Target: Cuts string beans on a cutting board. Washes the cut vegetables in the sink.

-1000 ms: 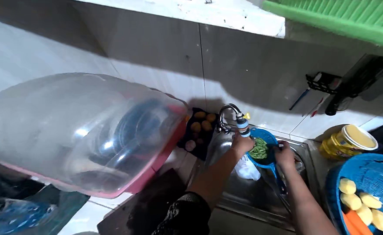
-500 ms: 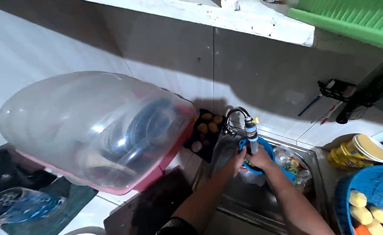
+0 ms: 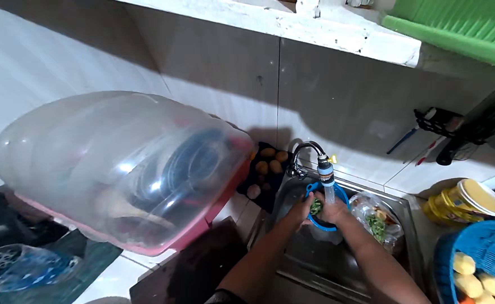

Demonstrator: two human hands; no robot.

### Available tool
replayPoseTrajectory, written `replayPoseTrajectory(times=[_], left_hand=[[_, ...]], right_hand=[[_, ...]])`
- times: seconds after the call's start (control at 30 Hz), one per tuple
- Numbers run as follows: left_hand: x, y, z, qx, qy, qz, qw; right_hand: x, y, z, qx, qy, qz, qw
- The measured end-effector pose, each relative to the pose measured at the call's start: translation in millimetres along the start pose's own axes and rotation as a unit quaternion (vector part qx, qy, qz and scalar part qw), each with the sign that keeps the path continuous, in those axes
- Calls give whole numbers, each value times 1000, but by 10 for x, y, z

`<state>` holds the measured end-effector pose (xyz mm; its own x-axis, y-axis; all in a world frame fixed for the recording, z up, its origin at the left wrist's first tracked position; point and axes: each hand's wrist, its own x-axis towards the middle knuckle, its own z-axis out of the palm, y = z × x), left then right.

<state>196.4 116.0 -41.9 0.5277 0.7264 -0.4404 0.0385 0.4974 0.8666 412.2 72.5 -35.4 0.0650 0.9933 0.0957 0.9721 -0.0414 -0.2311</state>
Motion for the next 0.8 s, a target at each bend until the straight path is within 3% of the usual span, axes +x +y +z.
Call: replayPoseTrajectory(times=[0.2,0.43,0.53,0.7,0.8], left_hand=[[106,-58,-103,-25,27,-34,999],[107,-74,-62,-55,15,-32,998],[24,19,50,-65,-13,-37,997],[-76,89,225,-99,-58,-35,993],[22,2,182,-78,-44,-38,995]], right_hand=[[219,-6,-332,70,-20,56,996],[248,-85,-1024,128,-93,2,987],[283,31,-850,121,-95,12,988],[116,-68,-376,43,8,43,998],[12,2,-128,35,-50,-24,998]])
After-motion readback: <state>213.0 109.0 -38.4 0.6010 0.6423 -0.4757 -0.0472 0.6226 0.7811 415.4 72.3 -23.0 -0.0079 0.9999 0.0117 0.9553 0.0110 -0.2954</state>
